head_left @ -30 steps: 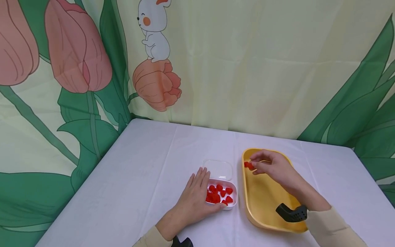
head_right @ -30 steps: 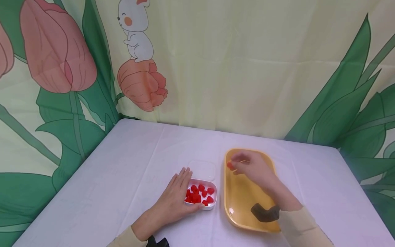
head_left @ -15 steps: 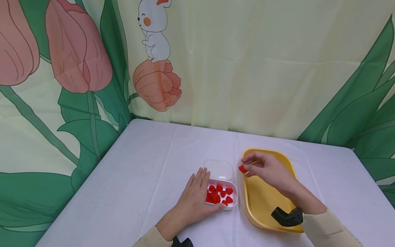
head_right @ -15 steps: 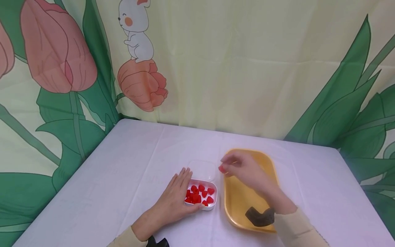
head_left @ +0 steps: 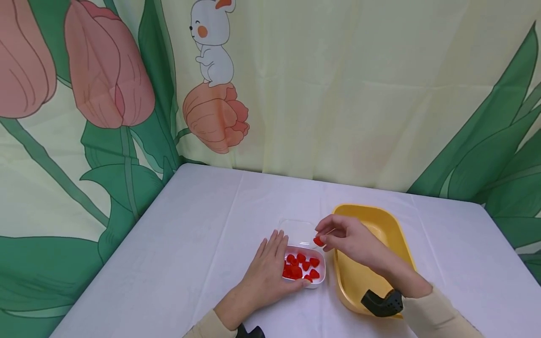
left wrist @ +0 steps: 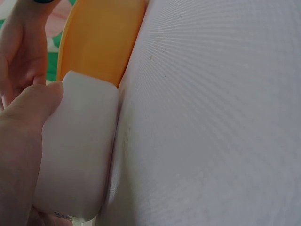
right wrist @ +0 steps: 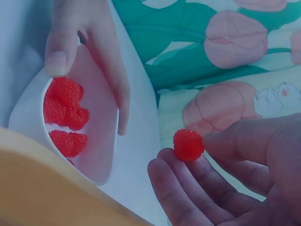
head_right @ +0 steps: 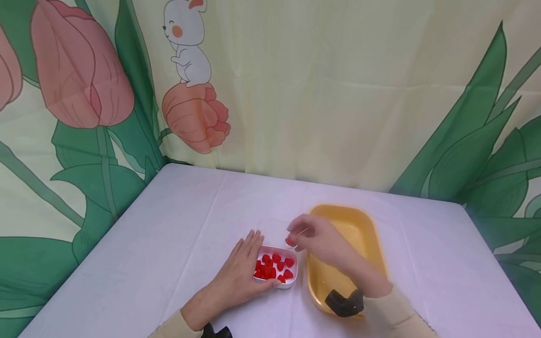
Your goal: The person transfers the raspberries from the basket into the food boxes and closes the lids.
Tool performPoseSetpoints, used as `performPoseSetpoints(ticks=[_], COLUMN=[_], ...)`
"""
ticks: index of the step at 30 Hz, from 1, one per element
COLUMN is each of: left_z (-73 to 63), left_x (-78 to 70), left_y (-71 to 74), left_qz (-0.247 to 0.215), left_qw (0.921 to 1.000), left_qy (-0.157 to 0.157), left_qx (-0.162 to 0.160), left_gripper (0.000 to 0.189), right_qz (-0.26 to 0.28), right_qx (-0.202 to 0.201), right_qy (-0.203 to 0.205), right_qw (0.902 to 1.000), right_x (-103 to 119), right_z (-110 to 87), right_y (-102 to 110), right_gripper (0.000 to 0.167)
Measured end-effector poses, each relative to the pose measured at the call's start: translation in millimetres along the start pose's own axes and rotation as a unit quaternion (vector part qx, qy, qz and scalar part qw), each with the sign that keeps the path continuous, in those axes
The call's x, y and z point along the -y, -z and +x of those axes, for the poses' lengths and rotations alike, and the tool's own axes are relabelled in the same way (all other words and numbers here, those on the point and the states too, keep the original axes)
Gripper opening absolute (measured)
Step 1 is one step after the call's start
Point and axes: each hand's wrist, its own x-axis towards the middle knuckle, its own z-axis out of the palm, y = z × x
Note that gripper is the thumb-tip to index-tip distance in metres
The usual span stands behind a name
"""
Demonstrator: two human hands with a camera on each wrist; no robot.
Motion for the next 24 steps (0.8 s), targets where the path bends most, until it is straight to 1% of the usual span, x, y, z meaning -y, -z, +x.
performPoseSetpoints(ticks=[9, 14, 19, 24], left_z=[-0.1, -0.8, -0.2, -0.1], left_x=[0.2, 0.5, 1.0, 1.6], left_y=[0.0, 0.6, 0.6, -0.1], left_qz=[0.001, 0.007, 0.002, 0.003], left_qw=[1.0, 1.0, 1.0, 1.0], left_qy=[0.004, 0.003, -0.002, -0.006], left_qx=[0.005, 0.005, 0.003, 0.003], left_gripper=[0.11, 0.11, 0.109, 0.108], right_qz=[-0.038, -0.065, -0.07, -0.069], right_qx=[0.015, 0.02, 0.024, 0.03], right_qy=[0.013, 0.019, 0.019, 0.003], right_qw=[0.9991, 0.9975, 0.9971, 0.9971], right_x=[2, 2, 2, 3], right_z=[2.4, 3.6, 5.2, 6.4], right_y=[-13, -20, -24, -27], right_gripper=[0.018, 0.017, 0.017, 0.019])
